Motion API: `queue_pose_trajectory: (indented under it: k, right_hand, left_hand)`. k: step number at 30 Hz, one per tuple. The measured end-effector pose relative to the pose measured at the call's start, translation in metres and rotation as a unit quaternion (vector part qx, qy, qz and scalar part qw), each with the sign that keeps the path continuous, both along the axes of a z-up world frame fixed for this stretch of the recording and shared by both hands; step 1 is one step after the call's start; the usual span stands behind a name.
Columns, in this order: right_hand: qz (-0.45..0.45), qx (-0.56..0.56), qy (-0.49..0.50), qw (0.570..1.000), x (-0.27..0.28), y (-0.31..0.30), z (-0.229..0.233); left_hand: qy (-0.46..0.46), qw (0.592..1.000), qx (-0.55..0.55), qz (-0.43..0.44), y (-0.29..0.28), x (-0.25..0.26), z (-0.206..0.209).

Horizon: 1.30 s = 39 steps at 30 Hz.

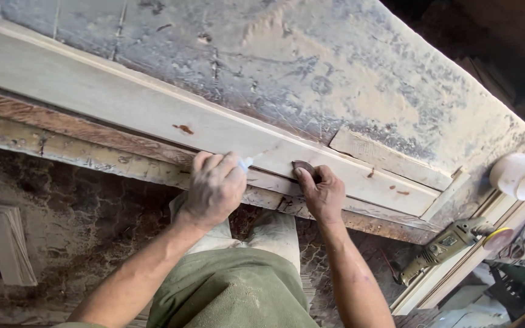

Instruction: Sanding wooden boards with a power sander and applying glue to joins.

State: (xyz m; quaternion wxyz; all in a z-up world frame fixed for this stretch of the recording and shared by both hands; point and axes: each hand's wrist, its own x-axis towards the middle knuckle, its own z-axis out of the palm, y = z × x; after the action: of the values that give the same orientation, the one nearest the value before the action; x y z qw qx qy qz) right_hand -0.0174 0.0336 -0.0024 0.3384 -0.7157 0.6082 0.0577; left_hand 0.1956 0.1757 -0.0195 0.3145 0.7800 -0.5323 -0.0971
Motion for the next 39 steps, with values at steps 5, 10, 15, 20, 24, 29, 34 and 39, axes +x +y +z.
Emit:
queue_pose_trajectory:
  k: [5,10,15,20,24,29,34,39]
  right_hand:
    - [-0.056,0.012,-0.040,0.998,0.002,0.000,0.008]
    - [-0.057,0.014,-0.060,0.996,-0.004,0.002,0.002]
    - [-0.046,0.027,-0.043,0.998,-0.009,0.001,0.009]
    - [-0.018,0.030,-0.011,0.999,-0.029,-0.002,0.014]
    - [-0.021,0.030,0.008,0.999,-0.050,-0.004,0.022]
    - [0.020,0.037,0.018,0.999,-0.089,-0.007,0.022]
    - [0.042,0.032,-0.035,0.998,-0.120,-0.026,0.020]
    - [0.168,-0.037,-0.040,0.984,-0.176,-0.043,0.007]
  left_hand:
    - [-0.020,0.999,0.036,-0.029,-0.032,-0.007,0.020]
    - [-0.048,0.996,0.047,-0.059,-0.040,-0.002,0.031]
    - [-0.056,0.996,0.029,-0.070,-0.028,-0.004,0.007]
    - [-0.055,0.997,0.027,-0.042,-0.024,0.000,0.012]
    - [-0.039,0.998,0.025,-0.035,-0.022,-0.011,0.012]
    - [-0.032,0.998,0.011,-0.047,-0.028,-0.057,-0.001]
    - [-0.029,0.998,0.036,-0.047,-0.056,-0.087,0.018]
    - [-0.043,0.996,0.072,-0.017,-0.077,-0.107,0.029]
